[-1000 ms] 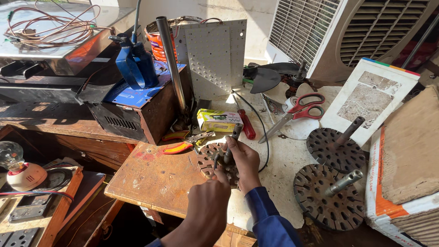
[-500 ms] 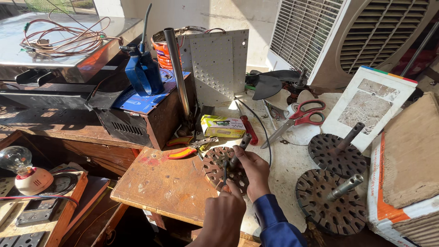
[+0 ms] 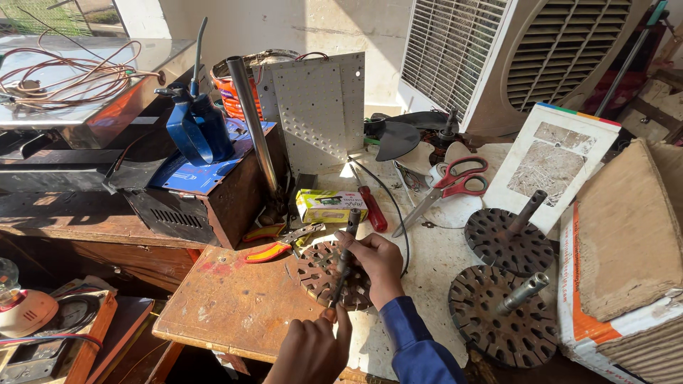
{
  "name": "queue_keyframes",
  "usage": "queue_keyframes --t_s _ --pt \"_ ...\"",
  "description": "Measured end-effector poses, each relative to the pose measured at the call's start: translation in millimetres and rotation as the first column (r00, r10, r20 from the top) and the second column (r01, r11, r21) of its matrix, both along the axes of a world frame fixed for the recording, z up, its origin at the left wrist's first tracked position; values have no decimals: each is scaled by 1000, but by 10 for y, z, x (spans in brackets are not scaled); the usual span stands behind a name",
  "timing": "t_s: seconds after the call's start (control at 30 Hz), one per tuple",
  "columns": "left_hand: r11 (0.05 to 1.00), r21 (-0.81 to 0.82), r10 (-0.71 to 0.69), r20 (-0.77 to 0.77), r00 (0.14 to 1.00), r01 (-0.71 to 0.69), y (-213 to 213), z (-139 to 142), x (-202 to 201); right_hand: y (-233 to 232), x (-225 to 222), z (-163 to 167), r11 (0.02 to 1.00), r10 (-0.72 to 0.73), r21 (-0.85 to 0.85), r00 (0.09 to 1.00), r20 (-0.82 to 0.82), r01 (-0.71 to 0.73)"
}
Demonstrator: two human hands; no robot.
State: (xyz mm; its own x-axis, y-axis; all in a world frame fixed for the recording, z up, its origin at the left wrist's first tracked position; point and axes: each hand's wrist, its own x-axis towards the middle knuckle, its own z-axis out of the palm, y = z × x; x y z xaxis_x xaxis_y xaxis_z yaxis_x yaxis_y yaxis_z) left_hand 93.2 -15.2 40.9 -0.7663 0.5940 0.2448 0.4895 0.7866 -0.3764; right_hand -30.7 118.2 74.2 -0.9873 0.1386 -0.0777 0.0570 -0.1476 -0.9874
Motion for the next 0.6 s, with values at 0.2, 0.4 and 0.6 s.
queue_keyframes --t_s 0.2,0.4,0.6 --pt "971 -239 -43 -211 977 -8 -369 530 22 -115 62 33 960 -22 274 990 -143 61" --pt "910 -410 -106 -100 989 56 -353 905 -4 -6 -37 -1 890 -23 447 988 -153 90" --pt "916 -401 -133 -286 949 8 -399 1006 121 91 -95 -108 907 -31 415 993 -110 74"
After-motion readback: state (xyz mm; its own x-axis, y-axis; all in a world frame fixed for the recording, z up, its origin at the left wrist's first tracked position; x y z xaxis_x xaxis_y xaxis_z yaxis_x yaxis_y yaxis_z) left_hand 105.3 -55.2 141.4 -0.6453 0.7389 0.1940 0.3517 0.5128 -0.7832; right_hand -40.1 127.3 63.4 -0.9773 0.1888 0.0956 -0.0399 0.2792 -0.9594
